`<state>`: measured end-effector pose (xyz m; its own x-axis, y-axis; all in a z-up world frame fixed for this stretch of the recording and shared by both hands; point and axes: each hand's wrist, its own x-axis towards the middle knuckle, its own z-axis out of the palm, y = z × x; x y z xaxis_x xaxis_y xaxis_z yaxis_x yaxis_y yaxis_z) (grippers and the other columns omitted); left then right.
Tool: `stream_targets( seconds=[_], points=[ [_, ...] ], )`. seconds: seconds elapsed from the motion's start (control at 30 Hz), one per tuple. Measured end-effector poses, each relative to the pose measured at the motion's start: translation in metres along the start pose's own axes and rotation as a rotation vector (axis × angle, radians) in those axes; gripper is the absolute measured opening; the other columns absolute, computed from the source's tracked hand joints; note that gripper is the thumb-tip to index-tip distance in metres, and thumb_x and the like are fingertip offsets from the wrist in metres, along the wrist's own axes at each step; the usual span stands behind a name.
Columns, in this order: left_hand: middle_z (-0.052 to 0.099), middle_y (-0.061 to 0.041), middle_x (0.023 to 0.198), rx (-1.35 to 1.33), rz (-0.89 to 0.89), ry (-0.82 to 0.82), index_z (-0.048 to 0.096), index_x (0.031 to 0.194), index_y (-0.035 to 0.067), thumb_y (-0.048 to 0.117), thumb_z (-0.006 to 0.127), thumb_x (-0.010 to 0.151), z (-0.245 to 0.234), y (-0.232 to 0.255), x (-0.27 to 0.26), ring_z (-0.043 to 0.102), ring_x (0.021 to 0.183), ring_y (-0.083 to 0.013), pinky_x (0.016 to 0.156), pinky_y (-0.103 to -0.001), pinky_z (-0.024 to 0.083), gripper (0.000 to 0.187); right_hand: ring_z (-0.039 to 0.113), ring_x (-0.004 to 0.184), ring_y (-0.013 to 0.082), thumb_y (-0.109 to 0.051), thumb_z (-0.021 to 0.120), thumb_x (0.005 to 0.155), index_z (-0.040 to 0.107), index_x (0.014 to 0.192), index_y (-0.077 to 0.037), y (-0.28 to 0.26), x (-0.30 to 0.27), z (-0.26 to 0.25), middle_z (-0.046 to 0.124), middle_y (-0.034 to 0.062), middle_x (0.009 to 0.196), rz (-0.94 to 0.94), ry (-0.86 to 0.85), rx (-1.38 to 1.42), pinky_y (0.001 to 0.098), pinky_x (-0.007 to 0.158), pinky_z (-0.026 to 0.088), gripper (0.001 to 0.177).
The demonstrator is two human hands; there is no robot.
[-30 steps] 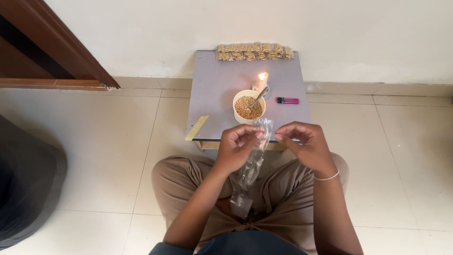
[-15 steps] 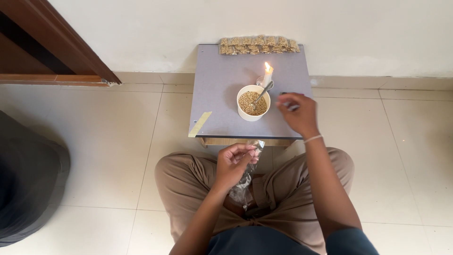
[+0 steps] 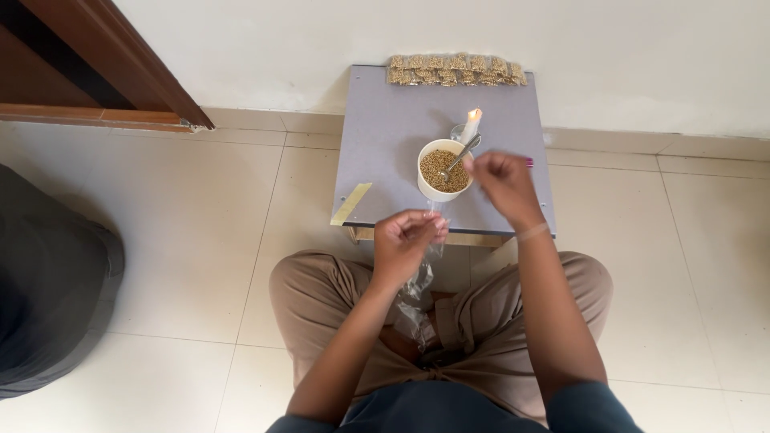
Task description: Filling small plastic bags with beads and sealing them using a candle flame
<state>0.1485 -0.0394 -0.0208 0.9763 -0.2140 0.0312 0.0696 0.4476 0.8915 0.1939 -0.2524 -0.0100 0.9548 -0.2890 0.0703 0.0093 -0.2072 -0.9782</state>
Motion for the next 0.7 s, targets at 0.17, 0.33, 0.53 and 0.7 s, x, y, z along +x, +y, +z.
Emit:
stream_targets(
  seconds=[0.17, 0.33, 0.53, 0.7],
  points=[
    [0.077, -0.021, 0.09, -0.007, -0.031, -0.017, 0.074, 0.102, -0.006, -0.003, 0.082, 0.083, 0.014, 0.001, 0.025, 0.076, 0.07, -0.0187, 0.068, -0.03, 0.067, 0.021, 0.056, 0.053, 0.0104, -0.016, 0.074, 0.093, 0.073, 0.102, -0.001, -0.007, -0.024, -0.01, 0.067, 0.0093, 0.074, 0.0, -0.159, 0.194, 0.0213, 0.043, 0.044, 0.017],
    [0.078, -0.019, 0.089, -0.012, -0.086, 0.027, 0.075, 0.102, -0.004, -0.002, 0.085, 0.08, 0.008, -0.013, 0.041, 0.077, 0.075, -0.0232, 0.068, -0.034, 0.067, 0.024, 0.054, 0.051, 0.0084, -0.037, 0.086, 0.089, 0.075, 0.101, -0.006, 0.039, 0.034, -0.009, 0.064, 0.0061, 0.069, 0.187, 0.167, 0.01, 0.022, 0.04, 0.045, 0.035],
    [0.079, -0.014, 0.089, 0.074, -0.089, 0.071, 0.077, 0.106, 0.0, 0.003, 0.085, 0.084, -0.016, -0.052, 0.057, 0.075, 0.076, -0.0153, 0.07, -0.028, 0.066, 0.024, 0.059, 0.051, 0.0087, -0.03, 0.09, 0.084, 0.079, 0.09, -0.015, 0.1, 0.078, 0.008, 0.065, 0.0015, 0.068, 0.157, 0.255, 0.012, 0.0199, 0.041, 0.048, 0.02],
    [0.08, -0.014, 0.091, 0.092, -0.084, 0.085, 0.077, 0.109, -0.001, 0.002, 0.083, 0.085, -0.021, -0.049, 0.055, 0.075, 0.081, -0.015, 0.072, -0.027, 0.064, 0.025, 0.063, 0.053, 0.0117, -0.013, 0.086, 0.088, 0.078, 0.088, -0.015, 0.073, 0.058, 0.009, 0.066, 0.0029, 0.067, -0.054, 0.358, -0.022, 0.0211, 0.05, 0.05, 0.008]
  ],
)
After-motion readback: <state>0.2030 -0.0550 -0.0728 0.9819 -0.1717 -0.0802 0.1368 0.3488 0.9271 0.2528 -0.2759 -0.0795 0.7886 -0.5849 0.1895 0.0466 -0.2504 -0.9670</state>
